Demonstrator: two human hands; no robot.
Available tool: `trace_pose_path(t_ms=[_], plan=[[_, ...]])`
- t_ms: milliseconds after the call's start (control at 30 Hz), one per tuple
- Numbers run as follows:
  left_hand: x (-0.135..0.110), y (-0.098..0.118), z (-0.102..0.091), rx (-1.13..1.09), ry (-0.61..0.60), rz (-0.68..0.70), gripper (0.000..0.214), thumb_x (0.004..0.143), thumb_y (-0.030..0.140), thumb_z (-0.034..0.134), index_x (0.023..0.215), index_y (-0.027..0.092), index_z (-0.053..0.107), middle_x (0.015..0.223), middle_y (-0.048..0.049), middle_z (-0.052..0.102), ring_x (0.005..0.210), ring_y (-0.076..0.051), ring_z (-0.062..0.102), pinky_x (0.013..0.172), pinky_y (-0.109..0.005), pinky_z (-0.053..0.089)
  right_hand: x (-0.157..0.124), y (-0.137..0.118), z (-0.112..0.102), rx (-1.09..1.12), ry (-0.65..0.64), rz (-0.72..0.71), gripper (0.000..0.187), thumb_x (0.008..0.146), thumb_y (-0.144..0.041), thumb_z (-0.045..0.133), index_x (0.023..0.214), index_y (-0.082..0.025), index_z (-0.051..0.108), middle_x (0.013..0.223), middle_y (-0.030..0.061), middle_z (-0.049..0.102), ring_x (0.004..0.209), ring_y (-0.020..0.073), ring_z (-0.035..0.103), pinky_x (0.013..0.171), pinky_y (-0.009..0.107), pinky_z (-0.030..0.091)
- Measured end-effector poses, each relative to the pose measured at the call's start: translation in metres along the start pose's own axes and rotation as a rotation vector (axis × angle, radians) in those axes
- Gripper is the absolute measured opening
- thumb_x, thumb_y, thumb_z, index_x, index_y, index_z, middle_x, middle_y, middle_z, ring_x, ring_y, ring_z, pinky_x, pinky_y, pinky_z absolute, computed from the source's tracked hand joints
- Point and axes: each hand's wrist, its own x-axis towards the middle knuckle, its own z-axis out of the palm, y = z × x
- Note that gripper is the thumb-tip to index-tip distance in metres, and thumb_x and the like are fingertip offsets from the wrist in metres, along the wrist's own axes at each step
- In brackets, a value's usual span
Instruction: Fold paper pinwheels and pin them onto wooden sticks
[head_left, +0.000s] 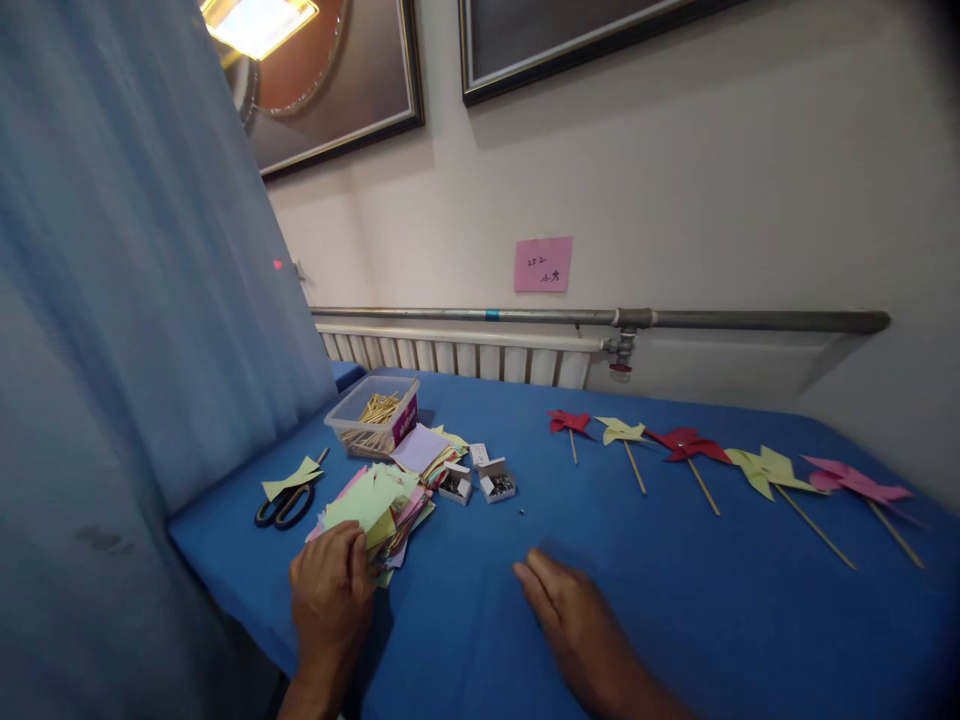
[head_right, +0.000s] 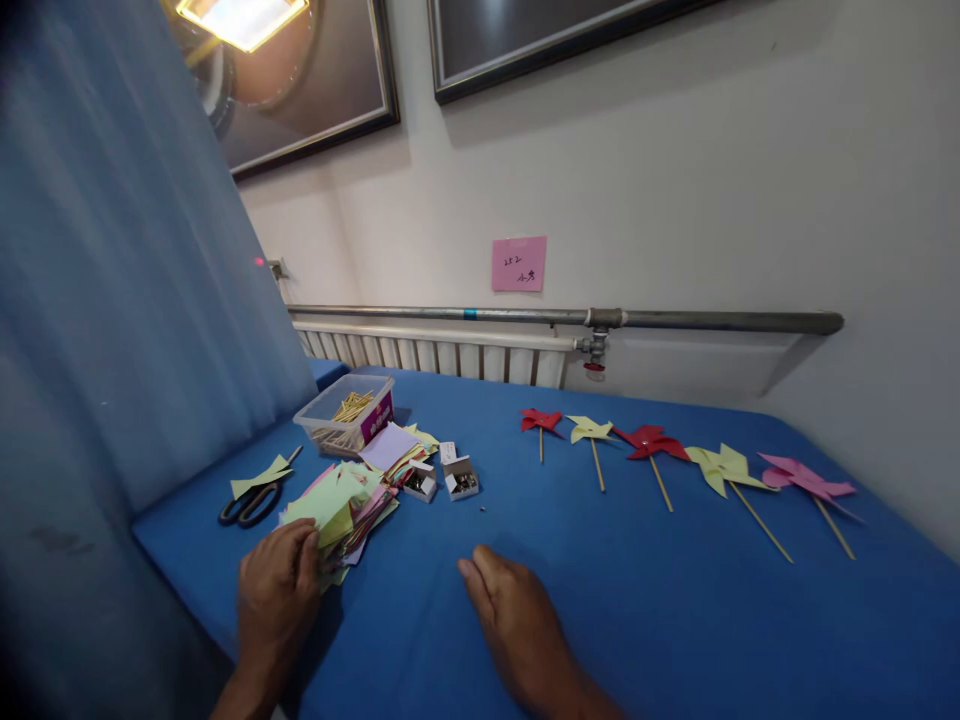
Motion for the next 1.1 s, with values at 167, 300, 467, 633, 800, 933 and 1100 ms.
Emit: trace_pose_path(t_ms=[167, 300, 467, 633, 800, 933, 1100], plan=[[0.020, 0.037, 0.008, -0.094, 0.083, 0.117, 0.019, 0.107, 0.024, 0.048, 0.096, 0.021, 0.063, 0.090, -0.0066, 0.075, 0.086, -0.023, 0.068, 0.083, -0.037, 0.047, 0.000, -0.002, -0.001, 0.066, 0.066, -0.005, 0.049, 0.109, -0.055, 0.036, 0.070, -0.027, 0.043, 0.065, -0.0016, 0.061, 0.058, 0.0170, 0.053, 0.059, 0.032, 0.037], [0.028, 0.082, 0.024, -0.209, 0.040, 0.320, 0.021, 0.106, 0.020, 0.049, 0.089, 0.022, 0.062, 0.079, -0.0036, 0.070, 0.074, -0.019, 0.065, 0.075, -0.033, 0.046, 0.000, -0.002, -0.005, 0.212, 0.086, 0.076, 0.049, 0.109, -0.058, 0.034, 0.074, -0.026, 0.048, 0.067, -0.0021, 0.060, 0.062, 0.0168, 0.056, 0.061, 0.029, 0.041], [0.025, 0.108, 0.031, -0.268, -0.013, 0.312, 0.027, 0.107, 0.020, 0.045, 0.087, 0.022, 0.063, 0.071, -0.0018, 0.065, 0.066, -0.017, 0.063, 0.069, -0.031, 0.045, 0.001, 0.001, -0.010, 0.388, 0.061, 0.156, 0.050, 0.107, -0.061, 0.035, 0.087, -0.023, 0.060, 0.073, -0.0006, 0.065, 0.068, 0.0172, 0.062, 0.065, 0.029, 0.046], [0.026, 0.108, 0.024, -0.337, -0.043, 0.251, 0.028, 0.107, 0.020, 0.045, 0.086, 0.021, 0.063, 0.072, -0.0019, 0.066, 0.066, -0.017, 0.064, 0.067, -0.030, 0.045, 0.005, 0.006, -0.005, 0.492, 0.104, 0.171, 0.055, 0.104, -0.069, 0.039, 0.088, -0.022, 0.063, 0.076, 0.0011, 0.067, 0.070, 0.0179, 0.063, 0.069, 0.031, 0.049], [0.030, 0.128, 0.020, -0.403, -0.032, 0.481, 0.026, 0.105, 0.013, 0.044, 0.088, 0.020, 0.062, 0.072, -0.0031, 0.065, 0.066, -0.018, 0.060, 0.068, -0.033, 0.042, 0.010, 0.005, -0.004, 0.874, 0.045, 0.201, 0.066, 0.092, -0.082, 0.053, 0.098, -0.019, 0.071, 0.095, 0.0115, 0.076, 0.081, 0.0236, 0.072, 0.075, 0.038, 0.057], [0.032, 0.159, 0.022, -0.443, -0.066, 0.712, 0.028, 0.103, 0.009, 0.046, 0.082, 0.021, 0.061, 0.071, -0.0027, 0.063, 0.066, -0.017, 0.057, 0.066, -0.035, 0.039, 0.012, -0.003, -0.014, 1.149, 0.120, 0.261, 0.057, 0.088, -0.076, 0.066, 0.102, -0.020, 0.072, 0.091, 0.0105, 0.078, 0.086, 0.0276, 0.074, 0.076, 0.040, 0.059], [0.059, 0.185, 0.030, -0.554, -0.115, 0.831, 0.025, 0.102, 0.020, 0.051, 0.080, 0.020, 0.061, 0.073, -0.0036, 0.064, 0.069, -0.019, 0.059, 0.071, -0.036, 0.041, 0.015, -0.004, -0.032, 1.274, 0.388, 0.365, 0.043, 0.075, -0.057, 0.088, 0.093, -0.020, 0.075, 0.084, 0.0065, 0.080, 0.090, 0.0308, 0.076, 0.079, 0.040, 0.060]])
